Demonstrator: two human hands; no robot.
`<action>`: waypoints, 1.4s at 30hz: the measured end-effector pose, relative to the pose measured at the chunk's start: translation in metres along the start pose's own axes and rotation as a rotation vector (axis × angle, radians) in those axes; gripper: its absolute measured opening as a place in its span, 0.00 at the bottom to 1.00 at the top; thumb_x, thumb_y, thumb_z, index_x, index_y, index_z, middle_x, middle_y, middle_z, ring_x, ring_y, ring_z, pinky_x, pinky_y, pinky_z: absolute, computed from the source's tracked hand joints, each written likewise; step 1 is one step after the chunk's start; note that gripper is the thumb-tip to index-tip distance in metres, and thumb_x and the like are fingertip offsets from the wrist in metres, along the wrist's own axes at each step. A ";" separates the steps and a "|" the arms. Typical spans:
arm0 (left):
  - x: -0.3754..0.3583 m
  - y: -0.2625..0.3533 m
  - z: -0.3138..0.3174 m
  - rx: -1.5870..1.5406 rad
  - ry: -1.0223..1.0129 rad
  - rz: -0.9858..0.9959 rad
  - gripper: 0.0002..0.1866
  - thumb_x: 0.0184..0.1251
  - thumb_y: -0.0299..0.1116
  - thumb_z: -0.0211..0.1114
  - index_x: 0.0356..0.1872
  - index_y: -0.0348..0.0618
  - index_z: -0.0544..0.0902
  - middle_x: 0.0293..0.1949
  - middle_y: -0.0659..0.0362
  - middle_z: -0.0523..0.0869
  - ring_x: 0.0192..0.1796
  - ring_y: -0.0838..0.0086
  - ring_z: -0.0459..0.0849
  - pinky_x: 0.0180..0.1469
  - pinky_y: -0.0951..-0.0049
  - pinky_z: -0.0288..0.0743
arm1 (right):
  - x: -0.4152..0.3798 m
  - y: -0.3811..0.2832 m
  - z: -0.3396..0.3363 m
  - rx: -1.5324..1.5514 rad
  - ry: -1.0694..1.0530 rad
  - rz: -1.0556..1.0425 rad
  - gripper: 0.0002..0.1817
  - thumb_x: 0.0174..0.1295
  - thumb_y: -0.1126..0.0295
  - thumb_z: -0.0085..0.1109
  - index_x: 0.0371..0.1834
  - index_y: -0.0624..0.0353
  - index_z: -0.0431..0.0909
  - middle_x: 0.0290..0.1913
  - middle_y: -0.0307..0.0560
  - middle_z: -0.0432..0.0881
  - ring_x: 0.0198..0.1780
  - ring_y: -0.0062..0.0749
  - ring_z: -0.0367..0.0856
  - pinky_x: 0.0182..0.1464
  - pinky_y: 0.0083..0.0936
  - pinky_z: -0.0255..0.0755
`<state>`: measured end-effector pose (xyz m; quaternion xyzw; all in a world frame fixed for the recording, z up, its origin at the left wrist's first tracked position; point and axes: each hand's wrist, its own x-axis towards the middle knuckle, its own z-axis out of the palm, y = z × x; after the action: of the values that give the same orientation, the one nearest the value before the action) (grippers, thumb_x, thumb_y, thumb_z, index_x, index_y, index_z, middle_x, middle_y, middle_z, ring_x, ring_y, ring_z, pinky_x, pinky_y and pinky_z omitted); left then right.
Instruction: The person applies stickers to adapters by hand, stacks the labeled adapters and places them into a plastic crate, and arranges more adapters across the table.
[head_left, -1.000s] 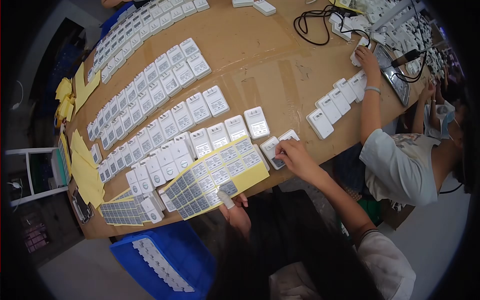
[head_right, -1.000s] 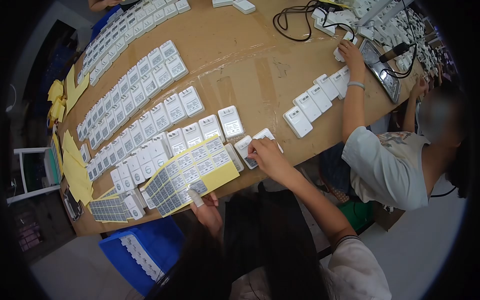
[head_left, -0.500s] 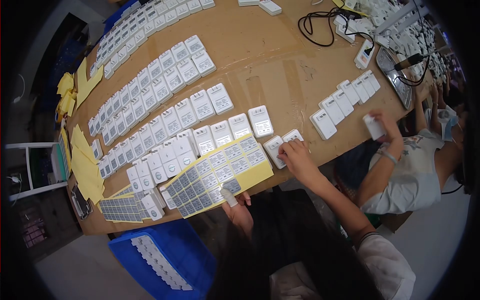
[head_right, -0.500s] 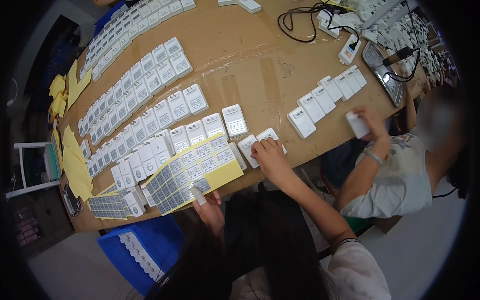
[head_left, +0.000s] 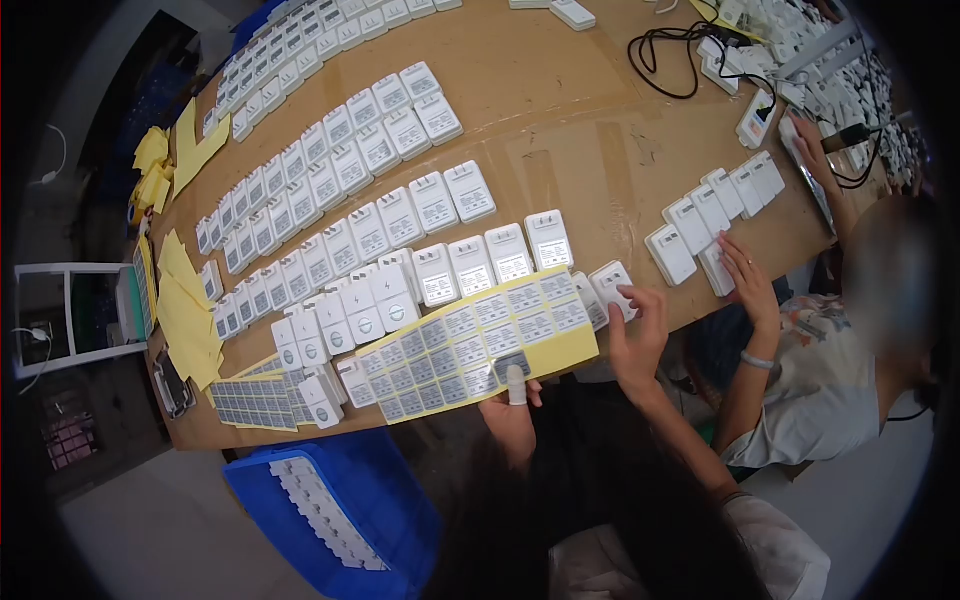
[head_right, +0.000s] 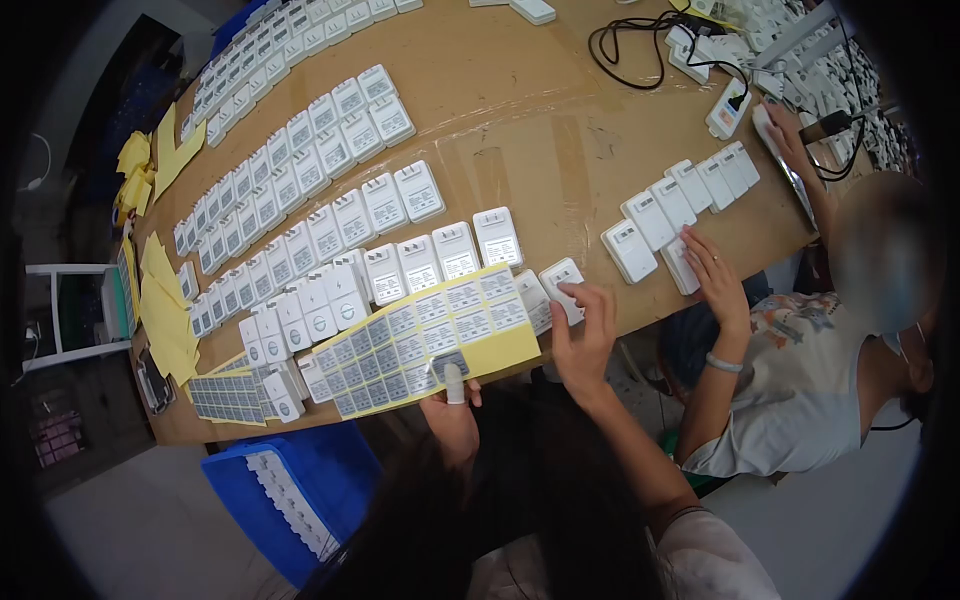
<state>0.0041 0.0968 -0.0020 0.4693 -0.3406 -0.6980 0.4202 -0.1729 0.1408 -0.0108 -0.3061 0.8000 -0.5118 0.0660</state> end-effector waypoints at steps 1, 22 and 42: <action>-0.002 -0.004 0.000 0.049 -0.011 0.008 0.10 0.81 0.29 0.59 0.53 0.34 0.78 0.37 0.56 0.86 0.32 0.78 0.83 0.29 0.80 0.76 | 0.004 -0.017 -0.004 -0.015 -0.113 -0.172 0.23 0.53 0.73 0.76 0.53 0.53 0.83 0.50 0.44 0.83 0.52 0.43 0.79 0.58 0.37 0.69; -0.006 -0.019 0.000 -0.043 -0.184 -0.179 0.42 0.81 0.67 0.33 0.66 0.34 0.70 0.48 0.51 0.87 0.41 0.66 0.89 0.29 0.76 0.80 | -0.015 -0.040 -0.014 -0.010 -0.287 -0.749 0.07 0.58 0.76 0.68 0.38 0.56 0.82 0.45 0.42 0.88 0.48 0.38 0.86 0.51 0.36 0.77; 0.016 -0.023 -0.031 -0.045 0.259 0.128 0.42 0.75 0.69 0.49 0.58 0.30 0.72 0.24 0.50 0.82 0.13 0.69 0.71 0.11 0.75 0.60 | 0.062 0.033 -0.041 -0.072 -0.597 -0.006 0.06 0.68 0.80 0.58 0.43 0.65 0.71 0.42 0.62 0.79 0.45 0.63 0.80 0.45 0.45 0.73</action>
<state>0.0240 0.0893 -0.0379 0.5232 -0.2970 -0.6110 0.5145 -0.2538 0.1482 -0.0070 -0.4477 0.7618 -0.3708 0.2859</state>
